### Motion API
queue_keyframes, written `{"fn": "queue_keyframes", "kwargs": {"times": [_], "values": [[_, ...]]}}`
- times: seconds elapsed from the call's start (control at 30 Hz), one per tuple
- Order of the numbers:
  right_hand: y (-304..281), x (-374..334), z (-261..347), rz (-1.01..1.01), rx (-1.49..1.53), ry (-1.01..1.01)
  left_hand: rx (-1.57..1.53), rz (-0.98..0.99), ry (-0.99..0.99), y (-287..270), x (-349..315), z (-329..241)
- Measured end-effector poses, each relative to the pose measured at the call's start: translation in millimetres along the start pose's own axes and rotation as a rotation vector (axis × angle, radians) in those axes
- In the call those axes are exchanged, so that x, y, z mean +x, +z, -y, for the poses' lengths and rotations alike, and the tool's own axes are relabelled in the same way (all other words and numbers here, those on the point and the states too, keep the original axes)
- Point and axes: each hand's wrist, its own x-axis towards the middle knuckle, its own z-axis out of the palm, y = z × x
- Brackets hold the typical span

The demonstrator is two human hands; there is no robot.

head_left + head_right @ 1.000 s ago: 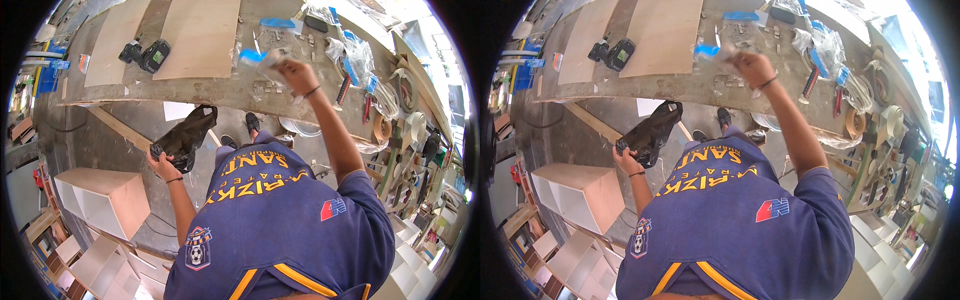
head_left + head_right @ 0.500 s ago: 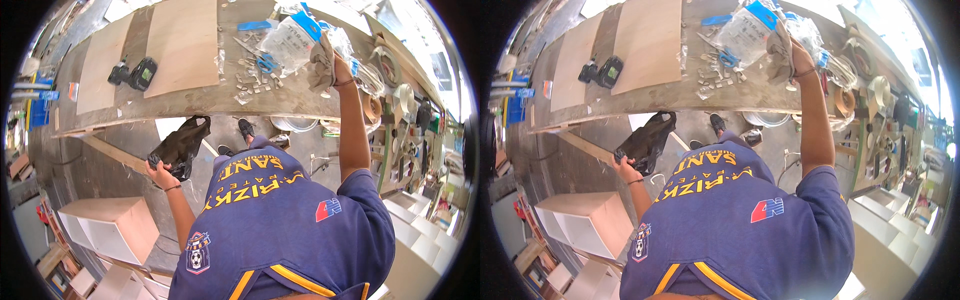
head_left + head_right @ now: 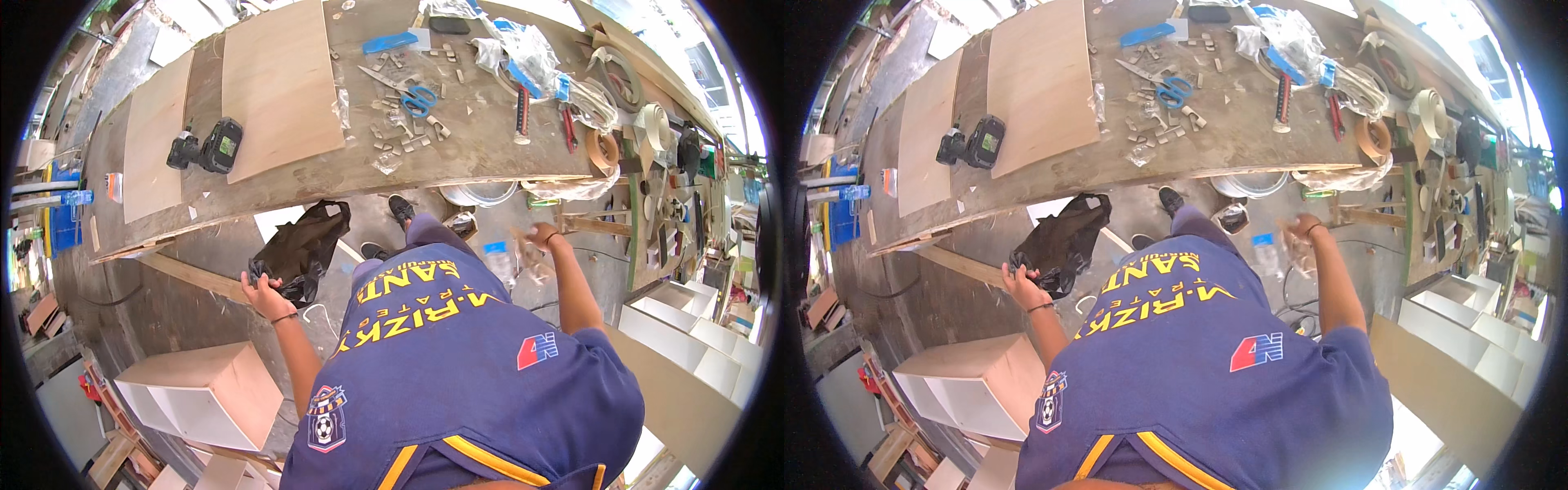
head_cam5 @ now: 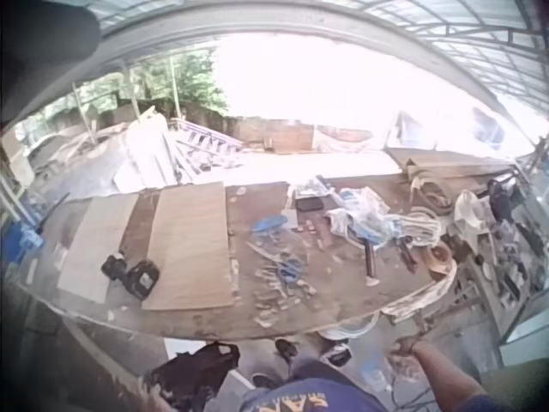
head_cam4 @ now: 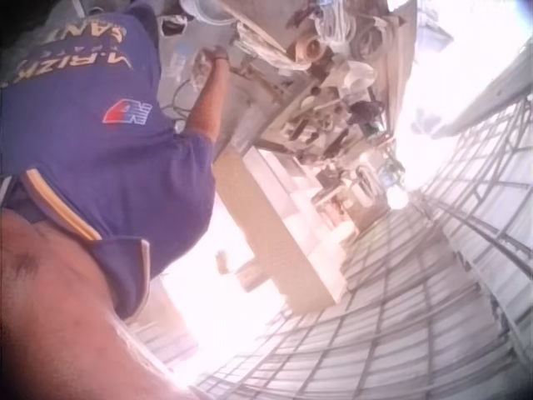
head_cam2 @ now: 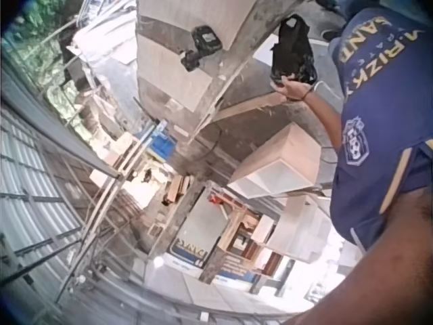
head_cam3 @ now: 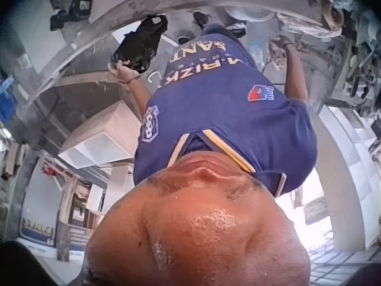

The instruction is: The person sorts small wooden components on a workbench, handles a drill, retrieves a roll of edge banding from a storage pile, and gathers small white blocks in a furniture workshop.

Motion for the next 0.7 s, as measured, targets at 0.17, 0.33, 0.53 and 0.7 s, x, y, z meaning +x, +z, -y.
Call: {"fn": "queue_keyframes", "kwargs": {"times": [0.17,0.33,0.53,0.7], "values": [[-104.0,-29.5,130.4,-0.536,0.445,-0.358,0.004,0.077,0.003,11.1,6.9,-2.7],[-149.8,25.9,242.4,-0.804,0.469,-0.618,-0.013,0.046,-0.007,9.6,-3.5,-8.6],[-153.6,50.6,279.2,-0.739,-0.061,-0.354,0.003,0.021,0.008,-6.2,-16.9,-9.8],[-165.0,38.2,242.8,-0.684,0.425,-0.421,0.016,-0.088,0.020,-20.5,-21.8,-12.1]]}}
